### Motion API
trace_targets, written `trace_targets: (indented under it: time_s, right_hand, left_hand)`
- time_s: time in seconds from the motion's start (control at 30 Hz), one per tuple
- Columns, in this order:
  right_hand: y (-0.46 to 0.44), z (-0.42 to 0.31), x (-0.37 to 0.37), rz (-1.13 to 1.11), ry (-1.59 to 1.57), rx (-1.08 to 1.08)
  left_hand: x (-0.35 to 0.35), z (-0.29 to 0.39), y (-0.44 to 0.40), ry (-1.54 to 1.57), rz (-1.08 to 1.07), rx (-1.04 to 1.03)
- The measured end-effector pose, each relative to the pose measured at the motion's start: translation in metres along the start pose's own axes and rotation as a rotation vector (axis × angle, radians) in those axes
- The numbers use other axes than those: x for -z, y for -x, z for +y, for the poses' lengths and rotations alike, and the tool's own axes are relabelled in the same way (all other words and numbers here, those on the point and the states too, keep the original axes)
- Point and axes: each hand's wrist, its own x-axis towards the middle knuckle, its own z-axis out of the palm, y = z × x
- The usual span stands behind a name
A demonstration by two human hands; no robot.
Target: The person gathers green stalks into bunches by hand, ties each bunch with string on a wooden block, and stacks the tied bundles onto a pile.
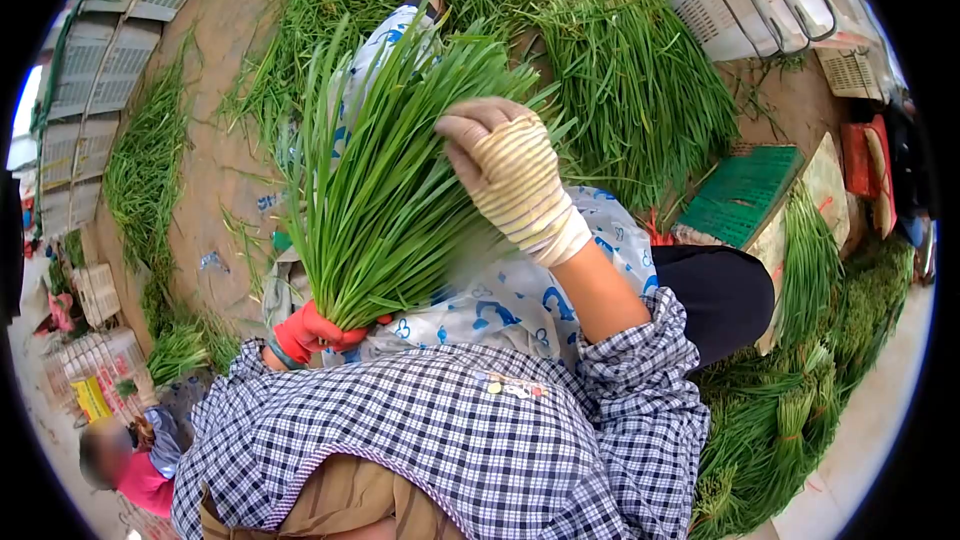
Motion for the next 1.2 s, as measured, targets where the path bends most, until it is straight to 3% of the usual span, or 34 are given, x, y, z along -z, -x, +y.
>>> trace_targets:
  time_s: [0.1, 0.17, 0.23, 0.3, 0.37, 0.5, 0.63, 0.77, 0.83, 0.9, 1.07, 1.2]
  right_hand:
    - [-0.004, 0.008, -0.012, -0.144, -0.07, 0.171]
    - [0.007, 0.015, -0.017, -0.195, -0.086, 0.134]
    - [0.013, 0.011, -0.014, -0.19, -0.149, -0.188]
    - [0.012, 0.008, -0.012, -0.19, -0.143, -0.228]
    - [0.011, 0.006, -0.012, -0.244, -0.198, -0.402]
    - [0.007, 0.017, -0.014, -0.481, -0.109, -0.384]
    - [0.002, 0.014, -0.011, -0.547, -0.258, -0.317]
    - [-0.007, 0.005, -0.012, -0.609, -0.307, -0.481]
    - [-0.015, -0.004, -0.01, -0.664, -0.206, -0.459]
    - [-0.016, -0.01, -0.012, -0.75, 0.029, -0.256]
    - [-0.005, -0.018, -0.023, -0.586, 0.188, 0.009]
    - [0.0, -0.017, -0.043, -0.457, 0.263, -0.041]
  left_hand:
    - [-0.005, 0.002, 0.001, 0.039, 0.049, 0.044]
    - [0.0, -0.001, 0.0, 0.036, 0.048, 0.072]
    - [-0.003, 0.004, -0.002, 0.013, 0.045, 0.078]
    - [-0.002, 0.002, -0.001, -0.007, 0.044, 0.087]
    - [0.004, -0.001, -0.001, -0.009, 0.021, 0.086]
    - [0.003, -0.001, -0.001, 0.024, 0.017, 0.054]
    - [0.002, -0.001, 0.0, 0.035, 0.031, 0.049]
    - [0.006, -0.005, 0.002, -0.022, 0.055, 0.049]
    - [0.004, -0.004, 0.003, -0.004, 0.076, 0.058]
    - [0.004, -0.005, 0.002, 0.013, 0.095, 0.066]
    - [0.0, -0.004, 0.0, -0.032, 0.108, 0.028]
    - [0.006, -0.005, -0.001, 0.03, 0.058, 0.083]
